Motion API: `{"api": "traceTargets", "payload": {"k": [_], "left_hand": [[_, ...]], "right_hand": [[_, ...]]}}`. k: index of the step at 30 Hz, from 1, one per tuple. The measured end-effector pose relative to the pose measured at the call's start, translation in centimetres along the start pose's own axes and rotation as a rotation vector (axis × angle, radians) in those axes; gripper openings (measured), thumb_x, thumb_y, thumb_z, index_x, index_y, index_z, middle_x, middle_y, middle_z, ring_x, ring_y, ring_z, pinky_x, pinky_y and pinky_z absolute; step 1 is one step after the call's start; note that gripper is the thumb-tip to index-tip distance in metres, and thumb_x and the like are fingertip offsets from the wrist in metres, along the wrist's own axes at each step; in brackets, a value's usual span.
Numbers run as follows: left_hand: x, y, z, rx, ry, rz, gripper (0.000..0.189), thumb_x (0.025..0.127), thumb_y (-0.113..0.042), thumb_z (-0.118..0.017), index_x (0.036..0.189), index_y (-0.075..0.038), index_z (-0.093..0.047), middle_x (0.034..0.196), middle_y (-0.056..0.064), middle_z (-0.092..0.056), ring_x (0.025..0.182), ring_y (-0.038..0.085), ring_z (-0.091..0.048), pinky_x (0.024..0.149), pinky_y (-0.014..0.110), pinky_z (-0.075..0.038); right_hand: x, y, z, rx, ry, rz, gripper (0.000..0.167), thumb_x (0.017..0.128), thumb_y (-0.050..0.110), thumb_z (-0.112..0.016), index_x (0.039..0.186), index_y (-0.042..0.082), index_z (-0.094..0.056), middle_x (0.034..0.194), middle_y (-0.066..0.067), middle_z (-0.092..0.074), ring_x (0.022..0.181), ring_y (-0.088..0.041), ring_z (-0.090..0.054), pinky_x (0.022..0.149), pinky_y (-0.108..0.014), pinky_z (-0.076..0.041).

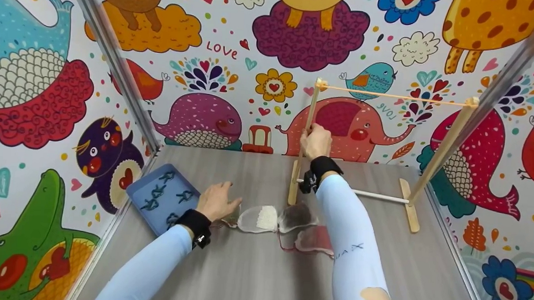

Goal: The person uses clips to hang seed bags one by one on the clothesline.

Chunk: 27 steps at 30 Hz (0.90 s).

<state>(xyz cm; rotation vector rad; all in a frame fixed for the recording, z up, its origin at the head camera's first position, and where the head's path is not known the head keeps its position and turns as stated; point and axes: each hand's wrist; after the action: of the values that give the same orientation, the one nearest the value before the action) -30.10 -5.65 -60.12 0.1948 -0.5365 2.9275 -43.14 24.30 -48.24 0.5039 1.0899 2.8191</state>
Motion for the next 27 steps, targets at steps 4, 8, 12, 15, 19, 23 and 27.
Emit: {"api": "traceTargets", "payload": {"k": [4, 8, 12, 15, 19, 23, 27], "left_hand": [[0.6, -0.8, 0.1, 0.003, -0.006, -0.012, 0.053, 0.103, -0.048, -0.076, 0.128, -0.001, -0.07, 0.121, 0.02, -0.079, 0.114, 0.04, -0.074, 0.095, 0.055, -0.065], [1.1, -1.5, 0.4, 0.023, -0.019, -0.019, 0.056, 0.102, -0.049, -0.078, 0.131, -0.002, -0.07, 0.124, 0.019, -0.078, 0.117, 0.038, -0.071, 0.096, 0.054, -0.065], [1.2, -2.0, 0.6, 0.034, -0.023, -0.03, 0.058, 0.101, -0.051, -0.078, 0.132, -0.003, -0.07, 0.125, 0.019, -0.078, 0.116, 0.037, -0.07, 0.096, 0.053, -0.064], [1.3, -2.4, 0.8, 0.034, -0.026, -0.041, 0.057, 0.101, -0.051, -0.077, 0.13, -0.003, -0.07, 0.125, 0.019, -0.077, 0.116, 0.037, -0.069, 0.096, 0.053, -0.063], [1.5, -2.9, 1.1, 0.025, -0.032, -0.047, 0.056, 0.102, -0.05, -0.078, 0.129, -0.002, -0.07, 0.125, 0.019, -0.076, 0.117, 0.038, -0.068, 0.099, 0.054, -0.061], [1.9, -3.3, 1.3, 0.02, -0.025, -0.048, 0.056, 0.102, -0.051, -0.077, 0.127, -0.002, -0.071, 0.126, 0.019, -0.076, 0.119, 0.038, -0.066, 0.1, 0.055, -0.061], [2.7, -3.6, 1.4, -0.012, -0.006, -0.031, 0.056, 0.102, -0.05, -0.076, 0.131, -0.001, -0.071, 0.129, 0.021, -0.076, 0.122, 0.039, -0.066, 0.101, 0.057, -0.06]], "right_hand": [[-0.2, 0.7, -0.4, -0.012, -0.011, 0.03, 0.033, 0.107, 0.017, -0.063, 0.125, -0.006, -0.079, 0.114, -0.029, -0.083, 0.11, -0.048, -0.078, 0.101, -0.059, -0.061], [-0.3, 1.5, -0.7, -0.018, -0.018, 0.048, 0.031, 0.106, 0.016, -0.064, 0.122, -0.005, -0.081, 0.112, -0.028, -0.084, 0.107, -0.049, -0.08, 0.098, -0.059, -0.063], [-0.4, 2.1, -1.2, -0.039, -0.033, 0.062, 0.028, 0.104, 0.015, -0.065, 0.115, -0.003, -0.084, 0.109, -0.026, -0.085, 0.106, -0.049, -0.081, 0.097, -0.059, -0.064], [-0.6, 2.6, -1.7, -0.043, -0.043, 0.06, 0.028, 0.104, 0.016, -0.066, 0.114, -0.002, -0.086, 0.108, -0.025, -0.085, 0.107, -0.049, -0.081, 0.099, -0.059, -0.064], [-1.0, 3.7, -2.3, -0.023, -0.051, 0.048, 0.027, 0.104, 0.016, -0.068, 0.113, -0.001, -0.087, 0.107, -0.023, -0.086, 0.105, -0.047, -0.082, 0.097, -0.058, -0.065], [-1.4, 5.0, -3.2, -0.008, -0.054, 0.049, 0.025, 0.103, 0.015, -0.07, 0.111, 0.0, -0.087, 0.106, -0.022, -0.087, 0.106, -0.046, -0.082, 0.097, -0.056, -0.064], [-1.9, 6.3, -4.1, 0.016, -0.051, 0.034, 0.024, 0.103, 0.016, -0.071, 0.11, 0.001, -0.088, 0.106, -0.02, -0.087, 0.107, -0.044, -0.083, 0.098, -0.054, -0.064]]}}
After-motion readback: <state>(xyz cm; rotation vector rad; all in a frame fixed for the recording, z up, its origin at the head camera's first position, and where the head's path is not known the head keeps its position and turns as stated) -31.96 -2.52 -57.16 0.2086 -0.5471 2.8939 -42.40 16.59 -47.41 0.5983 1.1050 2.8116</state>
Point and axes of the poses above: each hand's wrist, its own x-axis towards the middle knuckle, its own z-axis out of the back of the hand, y = z × x
